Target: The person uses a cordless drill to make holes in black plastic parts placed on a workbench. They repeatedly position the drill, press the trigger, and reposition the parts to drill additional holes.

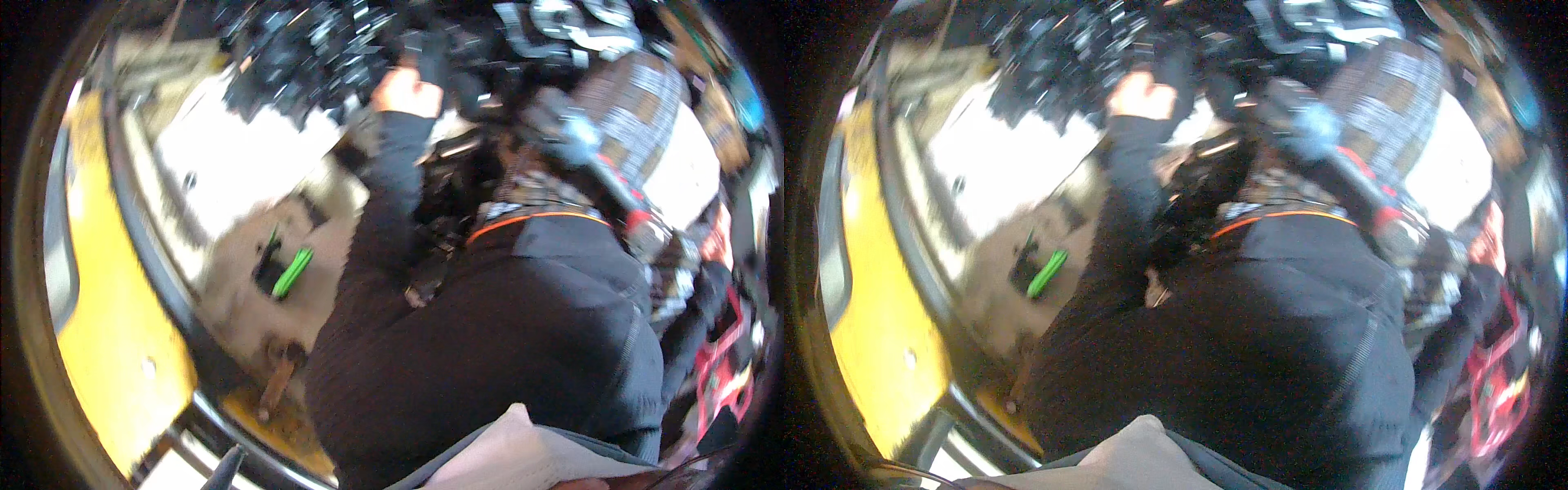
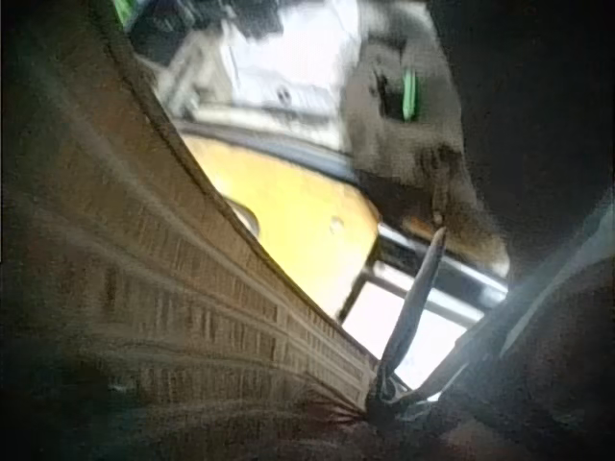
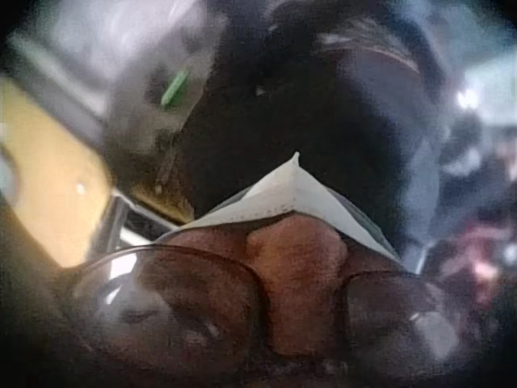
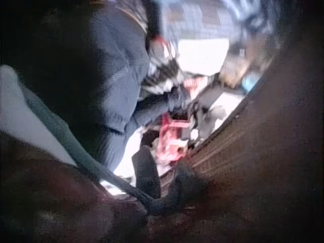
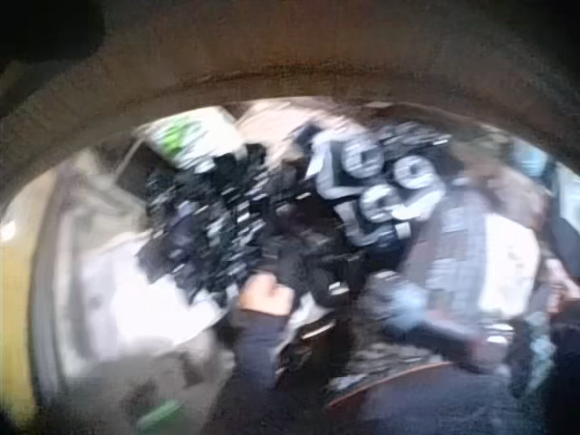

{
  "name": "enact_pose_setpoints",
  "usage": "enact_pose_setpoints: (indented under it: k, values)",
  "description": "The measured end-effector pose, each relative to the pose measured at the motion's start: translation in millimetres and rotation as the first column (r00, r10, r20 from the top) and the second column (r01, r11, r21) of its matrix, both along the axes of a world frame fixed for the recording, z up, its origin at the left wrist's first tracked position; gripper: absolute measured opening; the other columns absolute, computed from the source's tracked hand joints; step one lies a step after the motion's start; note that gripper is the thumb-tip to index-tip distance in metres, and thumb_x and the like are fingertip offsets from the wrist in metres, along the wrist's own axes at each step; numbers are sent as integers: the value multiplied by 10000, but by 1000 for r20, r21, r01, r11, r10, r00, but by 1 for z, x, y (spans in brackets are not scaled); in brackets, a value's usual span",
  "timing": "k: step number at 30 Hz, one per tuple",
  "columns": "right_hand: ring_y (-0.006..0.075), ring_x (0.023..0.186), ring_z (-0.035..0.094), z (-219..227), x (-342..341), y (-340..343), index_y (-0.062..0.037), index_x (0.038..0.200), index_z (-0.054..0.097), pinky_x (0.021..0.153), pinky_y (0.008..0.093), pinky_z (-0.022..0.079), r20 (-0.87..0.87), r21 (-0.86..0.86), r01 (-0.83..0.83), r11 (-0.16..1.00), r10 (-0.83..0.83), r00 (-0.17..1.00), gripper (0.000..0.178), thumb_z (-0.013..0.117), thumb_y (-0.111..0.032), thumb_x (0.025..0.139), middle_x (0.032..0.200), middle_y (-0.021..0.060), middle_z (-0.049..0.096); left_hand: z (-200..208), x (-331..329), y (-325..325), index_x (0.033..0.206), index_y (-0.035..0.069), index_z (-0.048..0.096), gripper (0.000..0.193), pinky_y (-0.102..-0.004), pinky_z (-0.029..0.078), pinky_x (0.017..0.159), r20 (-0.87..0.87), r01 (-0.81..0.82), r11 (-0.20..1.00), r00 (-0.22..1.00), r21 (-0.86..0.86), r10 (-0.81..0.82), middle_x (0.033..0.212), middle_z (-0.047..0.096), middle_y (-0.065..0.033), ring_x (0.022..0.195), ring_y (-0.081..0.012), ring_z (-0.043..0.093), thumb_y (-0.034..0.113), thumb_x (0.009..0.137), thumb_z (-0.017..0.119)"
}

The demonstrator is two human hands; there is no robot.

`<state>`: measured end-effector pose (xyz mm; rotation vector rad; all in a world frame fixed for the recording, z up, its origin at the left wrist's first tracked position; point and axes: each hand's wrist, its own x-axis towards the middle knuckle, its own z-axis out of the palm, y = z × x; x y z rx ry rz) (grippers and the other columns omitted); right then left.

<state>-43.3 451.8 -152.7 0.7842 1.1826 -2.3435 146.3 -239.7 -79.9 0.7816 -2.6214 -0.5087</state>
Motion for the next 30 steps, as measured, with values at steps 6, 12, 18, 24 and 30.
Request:
enact_pose_setpoints:
  k: [6, 12, 18, 24, 30]
  values:
    - [172, 812, 574, -2, 43, -12, -48, 1217, 503, 635, 309, 486, -126, -33, 193, 981, -195, 973, 415, 601, -243, 865, 976, 47, 598, 143, -141, 102, 1011, 27, 649, 301, -267, 417, 465, -422, 729, 684, 614, -23, -667, 615, 569, -43, 476, -125, 484, 3, 712, 619]
    - [79, 597, 414, 53, 116, 24, 21, 1267, 488, 524, 217, 379, -260, -309, 457, 834, -537, 803, 394, 417, -94, 898, 768, 4, 483, 62, -234, 304, 1409, 204, 374, 779, -369, 488, 517, 139, 926, -3, 53, -377, -989, 730, 592, -86, 514, -259, 566, 145, 681, 645]
    - [194, 822, 618, -70, 236, 147, -129, 1177, 623, 707, 378, 486, 111, 840, 195, 507, -511, 852, 344, 516, -292, 894, 1021, 74, 661, -77, -237, 374, 1477, 267, 157, 852, -480, 501, 739, 255, 941, -242, -180, -237, -950, 1005, 653, -127, 856, -270, 655, 207, 750, 599]
    - [280, 1089, 585, -130, 234, 88, -151, 1030, 702, 949, 385, 418, 365, 928, -297, 223, -395, 843, 586, 520, -640, 763, 1121, 123, 643, -56, -212, 372, 1410, 237, 325, 642, -457, 510, 779, 743, 941, -81, -311, 329, -593, 1016, 649, -195, 909, -351, 644, 397, 838, 568]
    - [292, 847, 669, -141, 176, 97, 31, 903, 699, 816, 366, 495, 281, 943, -85, 322, -633, 721, 650, 703, -581, 685, 928, 199, 684, -29, -215, 350, 1346, 225, 443, 553, -430, 517, 717, 667, 959, 30, -175, 283, -724, 908, 663, -169, 833, -327, 652, 372, 835, 595]
